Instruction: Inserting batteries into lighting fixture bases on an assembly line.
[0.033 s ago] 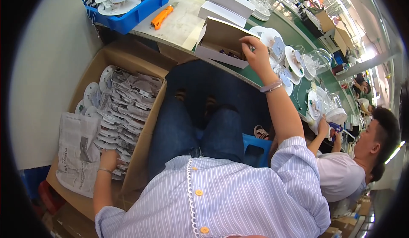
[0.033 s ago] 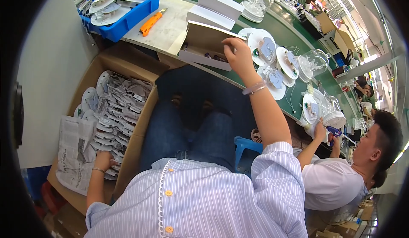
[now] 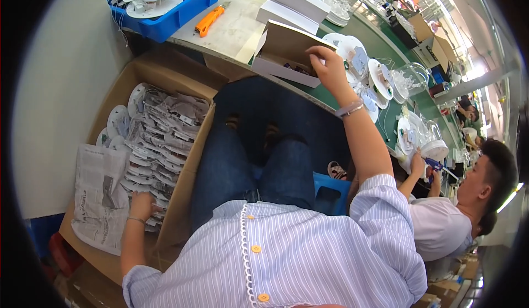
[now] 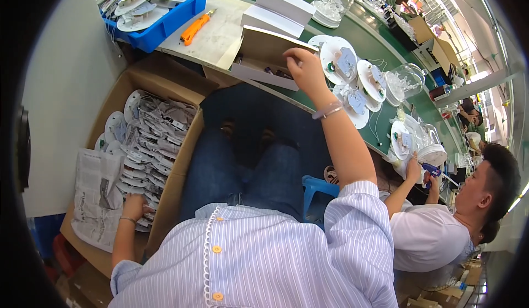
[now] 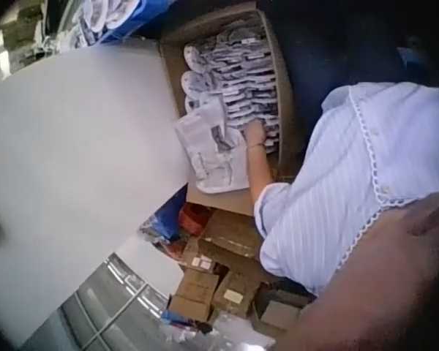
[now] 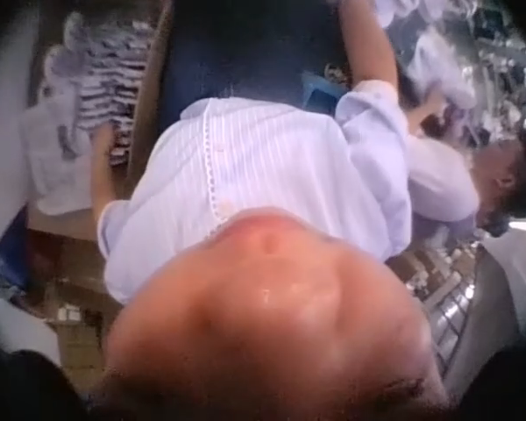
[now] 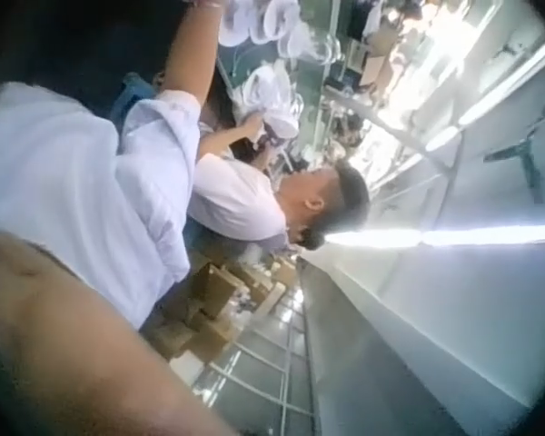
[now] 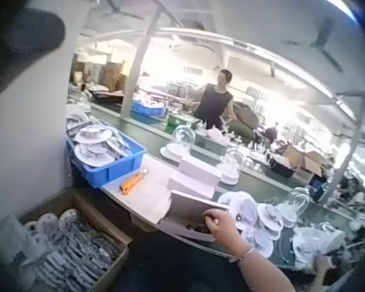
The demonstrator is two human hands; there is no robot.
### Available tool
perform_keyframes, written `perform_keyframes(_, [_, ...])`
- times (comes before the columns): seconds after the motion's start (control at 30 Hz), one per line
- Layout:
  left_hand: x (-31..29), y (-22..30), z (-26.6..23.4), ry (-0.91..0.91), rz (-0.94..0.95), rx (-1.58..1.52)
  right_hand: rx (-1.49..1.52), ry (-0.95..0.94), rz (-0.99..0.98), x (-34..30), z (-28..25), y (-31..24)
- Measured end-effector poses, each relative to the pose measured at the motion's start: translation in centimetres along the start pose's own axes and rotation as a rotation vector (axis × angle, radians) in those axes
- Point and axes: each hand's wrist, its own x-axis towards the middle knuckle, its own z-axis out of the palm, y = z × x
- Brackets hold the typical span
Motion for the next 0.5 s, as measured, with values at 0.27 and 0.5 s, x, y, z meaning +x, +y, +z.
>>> perform_keyframes(0.27, [0.6,1.5,-0.9,0.15,-0.098,-0.095,-0.728,-0.613,0.052,4.9,2.9,-1.4])
perform_keyframes(0.5, [-0.7,3.6,-2.4,-0.017,-0.129,-0.096,-0.691,-0.725,0.054,7.5,5.3,2.7])
